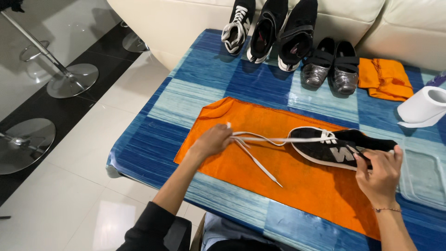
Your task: The person removes the existing white shoelaces from a black sneaker and then threads a new white shoelace through the eyelets. The person pulls the laces through the eyelets one by one, working from the bottom to the top of the shoe.
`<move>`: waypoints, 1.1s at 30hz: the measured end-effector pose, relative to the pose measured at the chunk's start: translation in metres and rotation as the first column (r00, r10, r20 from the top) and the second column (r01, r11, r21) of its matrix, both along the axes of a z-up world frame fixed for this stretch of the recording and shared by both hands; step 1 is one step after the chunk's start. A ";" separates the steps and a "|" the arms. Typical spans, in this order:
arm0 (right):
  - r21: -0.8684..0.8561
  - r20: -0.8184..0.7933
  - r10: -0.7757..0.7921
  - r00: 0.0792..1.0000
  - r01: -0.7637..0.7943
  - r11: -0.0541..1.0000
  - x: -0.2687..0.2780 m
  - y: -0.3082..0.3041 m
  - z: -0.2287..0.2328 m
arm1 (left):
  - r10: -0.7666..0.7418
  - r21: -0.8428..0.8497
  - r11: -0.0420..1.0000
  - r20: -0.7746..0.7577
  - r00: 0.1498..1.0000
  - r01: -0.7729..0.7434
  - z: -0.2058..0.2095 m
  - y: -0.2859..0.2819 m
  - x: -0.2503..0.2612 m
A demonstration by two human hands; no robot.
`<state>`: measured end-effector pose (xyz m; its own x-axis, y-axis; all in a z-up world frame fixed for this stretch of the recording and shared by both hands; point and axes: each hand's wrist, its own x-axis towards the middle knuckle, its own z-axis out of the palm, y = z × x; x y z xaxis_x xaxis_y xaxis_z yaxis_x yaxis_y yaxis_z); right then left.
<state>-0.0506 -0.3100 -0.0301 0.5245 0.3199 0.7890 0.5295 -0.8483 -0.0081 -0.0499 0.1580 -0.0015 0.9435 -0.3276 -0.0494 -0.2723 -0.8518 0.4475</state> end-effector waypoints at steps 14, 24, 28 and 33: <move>0.073 -0.055 0.002 0.999 0.002 0.997 -0.008 0.003 -0.001 | 0.069 0.108 0.992 -0.018 0.997 -0.066 0.040 0.006 -0.008; 0.124 -0.059 0.021 0.998 -0.014 0.992 0.002 0.009 -0.005 | -0.304 -0.063 0.937 0.335 0.892 0.343 0.032 -0.084 0.015; 0.173 -0.063 0.059 0.996 -0.047 0.984 0.001 0.010 -0.004 | -0.381 -0.086 0.888 0.415 0.827 0.452 0.019 -0.139 0.028; 0.196 -0.060 0.122 0.991 -0.108 0.975 0.001 0.013 -0.003 | -0.295 -0.128 0.907 0.487 0.822 0.401 0.014 -0.196 0.034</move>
